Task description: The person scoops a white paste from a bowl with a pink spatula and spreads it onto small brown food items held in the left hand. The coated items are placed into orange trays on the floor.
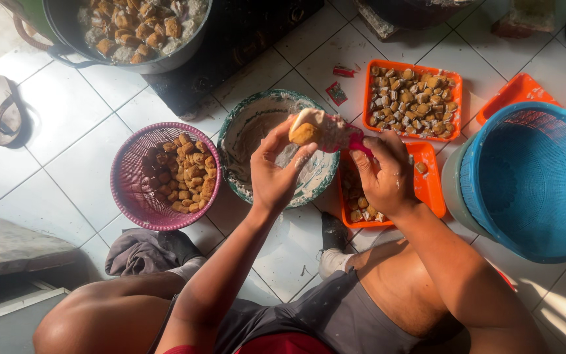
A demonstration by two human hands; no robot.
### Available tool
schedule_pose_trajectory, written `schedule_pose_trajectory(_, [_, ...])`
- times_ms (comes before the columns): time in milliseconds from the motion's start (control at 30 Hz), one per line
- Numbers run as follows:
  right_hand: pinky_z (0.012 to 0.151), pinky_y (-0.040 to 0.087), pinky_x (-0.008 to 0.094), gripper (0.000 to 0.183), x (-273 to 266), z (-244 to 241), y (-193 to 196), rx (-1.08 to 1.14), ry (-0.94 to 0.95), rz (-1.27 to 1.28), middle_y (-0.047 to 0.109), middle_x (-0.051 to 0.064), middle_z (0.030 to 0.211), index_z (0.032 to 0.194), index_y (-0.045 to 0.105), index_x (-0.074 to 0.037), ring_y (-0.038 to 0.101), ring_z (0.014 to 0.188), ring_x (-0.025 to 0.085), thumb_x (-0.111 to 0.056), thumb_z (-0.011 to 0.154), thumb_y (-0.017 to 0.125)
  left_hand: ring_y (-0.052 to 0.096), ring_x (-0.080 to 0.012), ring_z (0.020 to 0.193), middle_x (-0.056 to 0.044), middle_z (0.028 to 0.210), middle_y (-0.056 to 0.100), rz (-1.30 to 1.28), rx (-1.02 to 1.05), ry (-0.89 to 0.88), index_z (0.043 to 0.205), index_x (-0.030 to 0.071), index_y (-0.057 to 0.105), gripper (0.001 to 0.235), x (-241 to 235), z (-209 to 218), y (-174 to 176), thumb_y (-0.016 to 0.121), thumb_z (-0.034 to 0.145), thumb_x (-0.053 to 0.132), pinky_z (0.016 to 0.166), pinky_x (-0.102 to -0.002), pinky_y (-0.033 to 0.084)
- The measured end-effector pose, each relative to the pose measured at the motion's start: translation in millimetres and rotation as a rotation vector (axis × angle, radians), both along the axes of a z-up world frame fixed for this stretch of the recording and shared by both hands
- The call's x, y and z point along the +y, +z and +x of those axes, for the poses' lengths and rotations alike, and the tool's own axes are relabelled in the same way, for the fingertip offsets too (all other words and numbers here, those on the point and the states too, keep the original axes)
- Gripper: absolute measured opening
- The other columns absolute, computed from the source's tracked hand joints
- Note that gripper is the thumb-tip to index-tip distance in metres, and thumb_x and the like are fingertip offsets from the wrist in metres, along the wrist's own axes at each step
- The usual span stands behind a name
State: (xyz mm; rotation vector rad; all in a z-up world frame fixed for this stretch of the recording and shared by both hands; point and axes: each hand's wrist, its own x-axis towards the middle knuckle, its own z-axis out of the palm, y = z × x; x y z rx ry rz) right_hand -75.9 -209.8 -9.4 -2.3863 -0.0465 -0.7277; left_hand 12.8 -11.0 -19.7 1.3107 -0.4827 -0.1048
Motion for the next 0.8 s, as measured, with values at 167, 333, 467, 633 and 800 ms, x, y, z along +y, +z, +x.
schedule_pose_trajectory(167, [0.072,0.047,0.042,0.014,-7.1,2.0,3.0,-0.032,0.058,-0.095,0.06,0.013,0.094,0.107,0.066,0.0,0.059,0.084,0.032,-0.012,0.099,0.07,0.063,-0.0217,0.133,-0.01,0.136,0.068,-0.12,0.045,0.043,0.132,0.002,0.062,0.04,3.0,5.1,-2.7,0.076,0.096,0.014,0.121,-0.037,0.045])
schedule_pose_trajectory(333, [0.071,0.049,0.039,0.018,-1.8,0.9,9.9,0.118,-0.041,0.072,0.061,0.014,0.095,0.107,0.065,0.0,0.06,0.081,0.03,-0.018,0.106,0.066,0.058,-0.0204,0.136,-0.009,0.142,0.061,-0.081,-0.125,0.102,0.129,0.007,0.065,0.037,16.2,13.3,7.4,0.076,0.093,0.01,0.121,-0.035,0.043])
schedule_pose_trajectory(467, [0.074,0.049,0.038,0.021,15.7,-7.6,12.3,-0.028,0.091,0.045,0.06,0.013,0.095,0.107,0.063,0.002,0.06,0.085,0.029,-0.019,0.105,0.064,0.065,-0.0205,0.129,-0.006,0.132,0.066,0.153,-0.31,0.205,0.124,0.011,0.071,0.035,23.3,17.2,4.6,0.077,0.09,0.005,0.117,-0.039,0.052])
schedule_pose_trajectory(633, [0.071,0.048,0.032,0.019,21.9,-9.4,1.9,0.12,0.144,0.213,0.059,0.012,0.094,0.107,0.064,0.002,0.059,0.082,0.022,-0.016,0.107,0.056,0.066,-0.0195,0.125,-0.006,0.125,0.071,0.089,-0.342,0.171,0.124,0.007,0.066,0.032,19.3,12.4,-5.6,0.077,0.094,0.004,0.132,-0.051,0.032])
schedule_pose_trajectory(800, [0.065,0.042,0.022,0.029,11.1,-1.4,-11.8,0.724,0.187,1.253,0.055,0.0,0.083,0.108,0.067,-0.003,0.048,0.071,0.008,-0.027,0.109,0.051,0.064,-0.0174,0.125,-0.007,0.126,0.067,-0.075,-0.169,0.128,0.131,0.005,0.06,0.032,20.9,7.2,-6.3,0.072,0.101,0.003,0.131,-0.044,0.034])
